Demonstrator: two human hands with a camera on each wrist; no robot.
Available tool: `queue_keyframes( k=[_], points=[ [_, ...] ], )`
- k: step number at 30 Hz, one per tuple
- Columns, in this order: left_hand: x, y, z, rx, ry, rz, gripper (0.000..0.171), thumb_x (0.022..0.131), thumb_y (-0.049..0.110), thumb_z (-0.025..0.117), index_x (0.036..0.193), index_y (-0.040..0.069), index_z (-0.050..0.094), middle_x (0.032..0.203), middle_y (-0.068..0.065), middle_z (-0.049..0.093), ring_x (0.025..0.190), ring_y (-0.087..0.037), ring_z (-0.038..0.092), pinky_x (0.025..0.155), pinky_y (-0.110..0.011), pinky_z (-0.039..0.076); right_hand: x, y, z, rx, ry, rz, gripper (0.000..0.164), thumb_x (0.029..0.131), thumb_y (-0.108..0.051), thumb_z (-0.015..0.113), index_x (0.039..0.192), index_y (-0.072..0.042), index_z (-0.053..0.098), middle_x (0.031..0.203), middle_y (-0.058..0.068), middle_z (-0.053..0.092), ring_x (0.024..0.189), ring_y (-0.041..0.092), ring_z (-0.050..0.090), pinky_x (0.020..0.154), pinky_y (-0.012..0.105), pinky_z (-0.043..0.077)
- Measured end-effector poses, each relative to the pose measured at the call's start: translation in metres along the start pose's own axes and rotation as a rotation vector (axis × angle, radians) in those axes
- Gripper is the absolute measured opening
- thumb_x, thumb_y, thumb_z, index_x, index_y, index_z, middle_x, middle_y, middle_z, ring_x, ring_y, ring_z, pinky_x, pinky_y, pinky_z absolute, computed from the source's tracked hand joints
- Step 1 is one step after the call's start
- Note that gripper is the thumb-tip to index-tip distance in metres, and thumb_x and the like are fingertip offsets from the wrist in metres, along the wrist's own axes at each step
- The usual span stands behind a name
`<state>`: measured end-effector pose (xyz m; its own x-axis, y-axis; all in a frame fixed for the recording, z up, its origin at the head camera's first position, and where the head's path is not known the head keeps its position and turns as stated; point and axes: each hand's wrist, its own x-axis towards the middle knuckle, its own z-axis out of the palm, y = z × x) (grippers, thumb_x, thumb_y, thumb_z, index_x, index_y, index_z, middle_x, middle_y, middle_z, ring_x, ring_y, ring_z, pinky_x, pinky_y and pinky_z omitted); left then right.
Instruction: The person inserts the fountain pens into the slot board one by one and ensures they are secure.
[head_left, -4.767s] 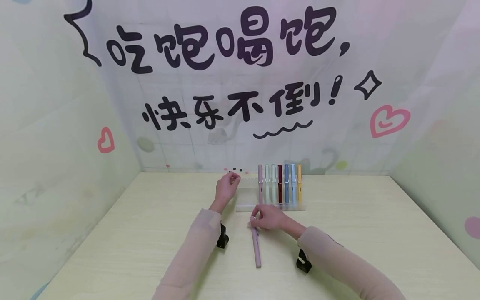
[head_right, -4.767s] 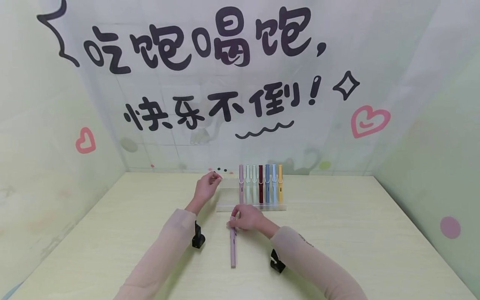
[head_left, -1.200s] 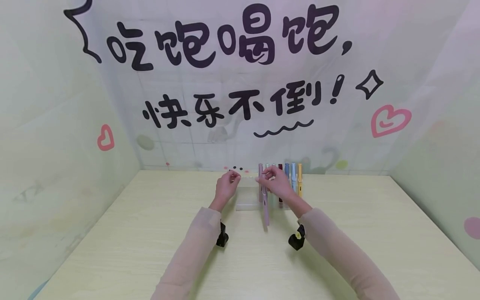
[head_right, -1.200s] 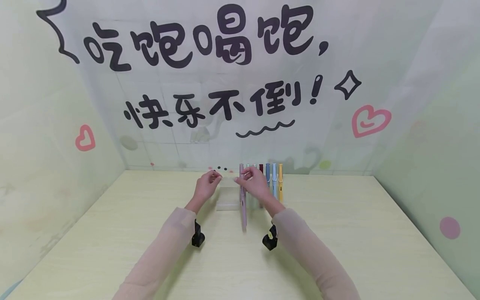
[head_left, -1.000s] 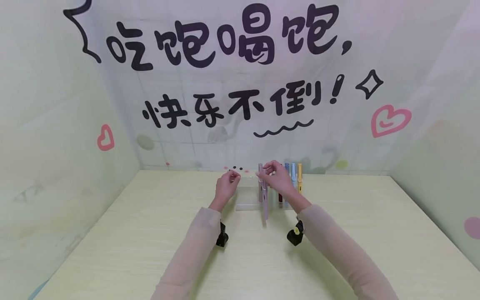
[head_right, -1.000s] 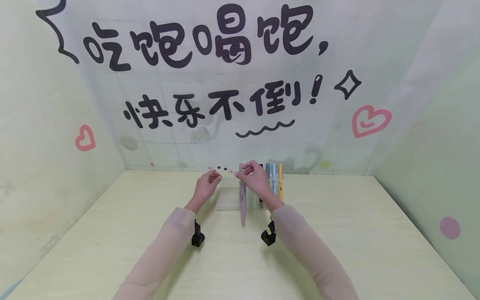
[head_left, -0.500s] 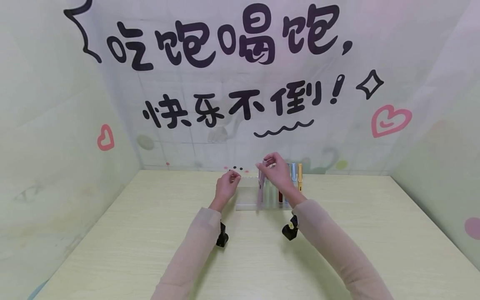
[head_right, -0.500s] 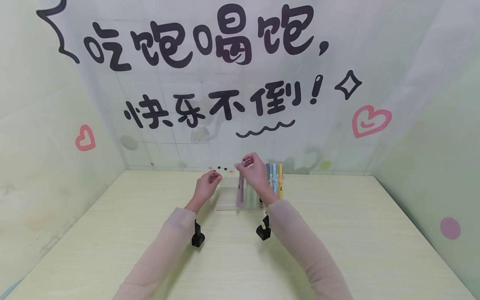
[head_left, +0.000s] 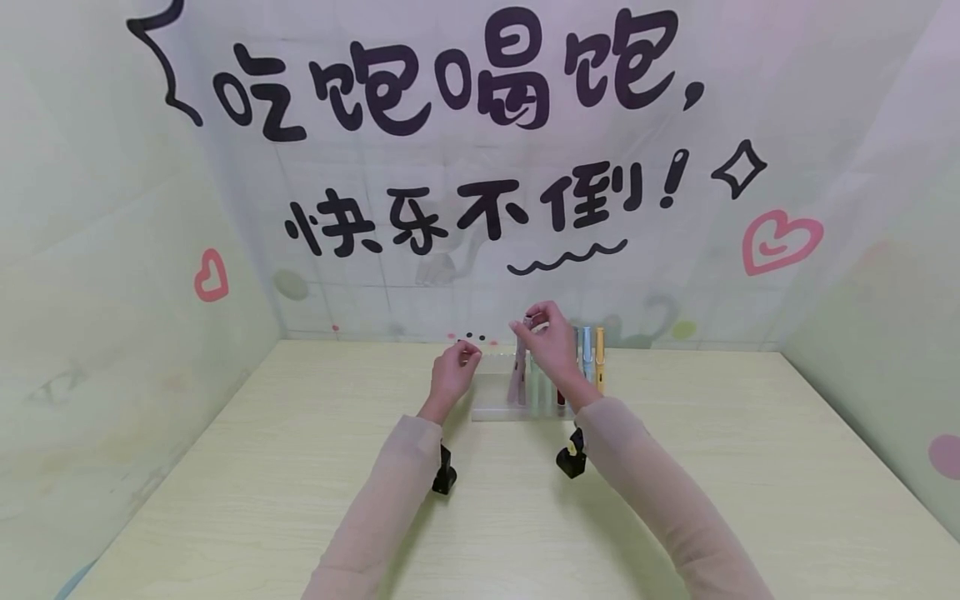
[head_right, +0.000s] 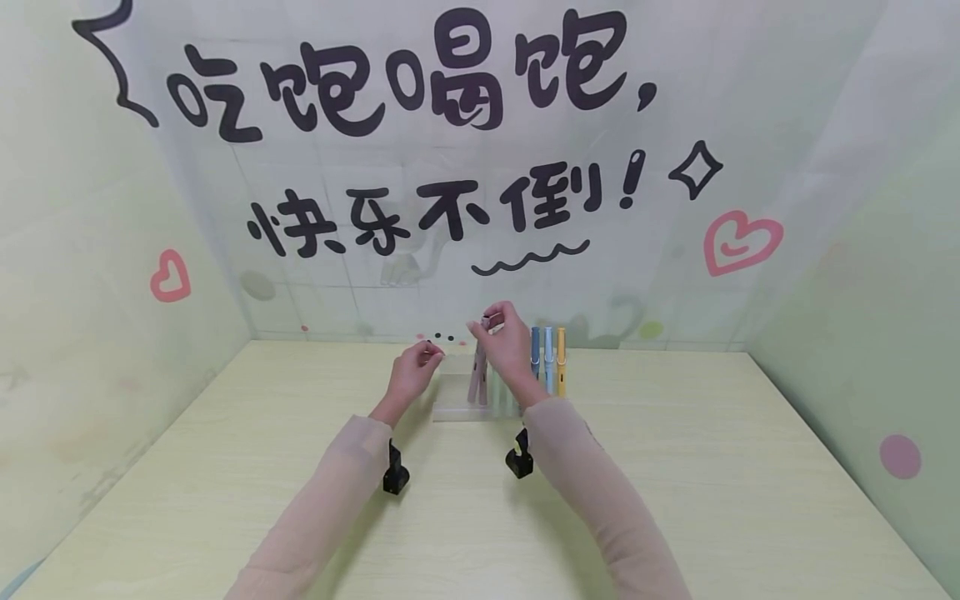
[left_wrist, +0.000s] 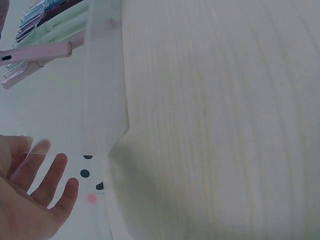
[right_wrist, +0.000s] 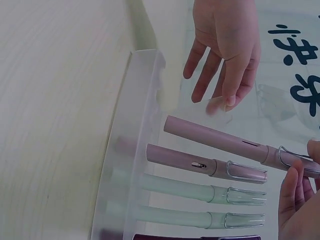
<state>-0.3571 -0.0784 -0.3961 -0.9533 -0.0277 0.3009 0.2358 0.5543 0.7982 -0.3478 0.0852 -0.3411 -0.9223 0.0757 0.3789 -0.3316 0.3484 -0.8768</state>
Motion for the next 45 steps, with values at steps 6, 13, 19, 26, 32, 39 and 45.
queue_keyframes(
  k=[6, 13, 19, 26, 32, 39, 45],
  points=[
    [0.0, -0.001, 0.0, 0.001, 0.005, 0.006, 0.013, 0.088, 0.013, 0.054, 0.093, 0.002, 0.059, 0.095, -0.012, 0.063, 0.092, -0.025, 0.059, 0.08, -0.036, 0.044, 0.0, 0.003, 0.005, -0.022, 0.015, -0.031, 0.028, 0.079, -0.02, 0.067, 0.095, -0.007, 0.049, 0.083, 0.007, 0.054, 0.064, 0.018, 0.048, 0.054, 0.025, 0.041],
    [0.0, -0.001, 0.0, -0.008, -0.003, -0.005, 0.013, 0.088, 0.013, 0.054, 0.094, 0.002, 0.059, 0.097, -0.012, 0.063, 0.093, -0.025, 0.058, 0.081, -0.036, 0.044, -0.003, 0.005, 0.007, -0.045, -0.013, -0.048, 0.028, 0.079, -0.02, 0.067, 0.095, -0.006, 0.049, 0.084, 0.007, 0.054, 0.066, 0.018, 0.049, 0.056, 0.026, 0.042],
    [0.001, 0.0, -0.001, -0.006, -0.004, -0.002, 0.013, 0.088, 0.013, 0.054, 0.094, 0.002, 0.059, 0.096, -0.012, 0.063, 0.093, -0.024, 0.059, 0.081, -0.036, 0.044, -0.004, 0.007, 0.01, -0.077, -0.038, -0.037, 0.028, 0.079, -0.021, 0.067, 0.095, -0.007, 0.05, 0.084, 0.007, 0.055, 0.067, 0.018, 0.05, 0.056, 0.027, 0.043],
    [0.001, 0.0, -0.001, 0.001, -0.005, -0.01, 0.014, 0.088, 0.014, 0.054, 0.094, 0.002, 0.059, 0.097, -0.012, 0.063, 0.093, -0.024, 0.059, 0.081, -0.035, 0.044, -0.006, 0.01, 0.014, -0.114, -0.054, -0.019, 0.027, 0.078, -0.024, 0.067, 0.093, -0.01, 0.05, 0.083, 0.004, 0.056, 0.068, 0.018, 0.05, 0.056, 0.028, 0.043],
    [0.0, 0.001, -0.001, 0.005, -0.008, -0.019, 0.014, 0.088, 0.014, 0.054, 0.095, 0.003, 0.059, 0.096, -0.011, 0.063, 0.093, -0.023, 0.058, 0.08, -0.035, 0.044, -0.008, 0.012, 0.016, -0.13, -0.079, -0.002, 0.027, 0.078, -0.023, 0.068, 0.093, -0.01, 0.05, 0.083, 0.004, 0.056, 0.07, 0.017, 0.052, 0.057, 0.027, 0.044],
    [0.0, 0.001, 0.0, 0.004, -0.008, -0.018, 0.014, 0.089, 0.014, 0.054, 0.095, 0.003, 0.059, 0.097, -0.011, 0.063, 0.093, -0.024, 0.058, 0.08, -0.036, 0.044, -0.009, 0.013, 0.015, -0.125, -0.115, 0.005, 0.027, 0.079, -0.023, 0.067, 0.097, -0.012, 0.052, 0.087, 0.003, 0.057, 0.075, 0.017, 0.053, 0.06, 0.028, 0.046],
    [-0.001, 0.002, -0.001, 0.007, -0.004, -0.01, 0.014, 0.089, 0.013, 0.054, 0.094, 0.002, 0.059, 0.097, -0.012, 0.063, 0.094, -0.025, 0.058, 0.081, -0.036, 0.044, -0.011, 0.016, 0.009, -0.092, -0.16, -0.024, 0.022, 0.083, -0.017, 0.06, 0.104, -0.012, 0.054, 0.089, 0.003, 0.057, 0.071, 0.018, 0.052, 0.058, 0.028, 0.046]
  ],
)
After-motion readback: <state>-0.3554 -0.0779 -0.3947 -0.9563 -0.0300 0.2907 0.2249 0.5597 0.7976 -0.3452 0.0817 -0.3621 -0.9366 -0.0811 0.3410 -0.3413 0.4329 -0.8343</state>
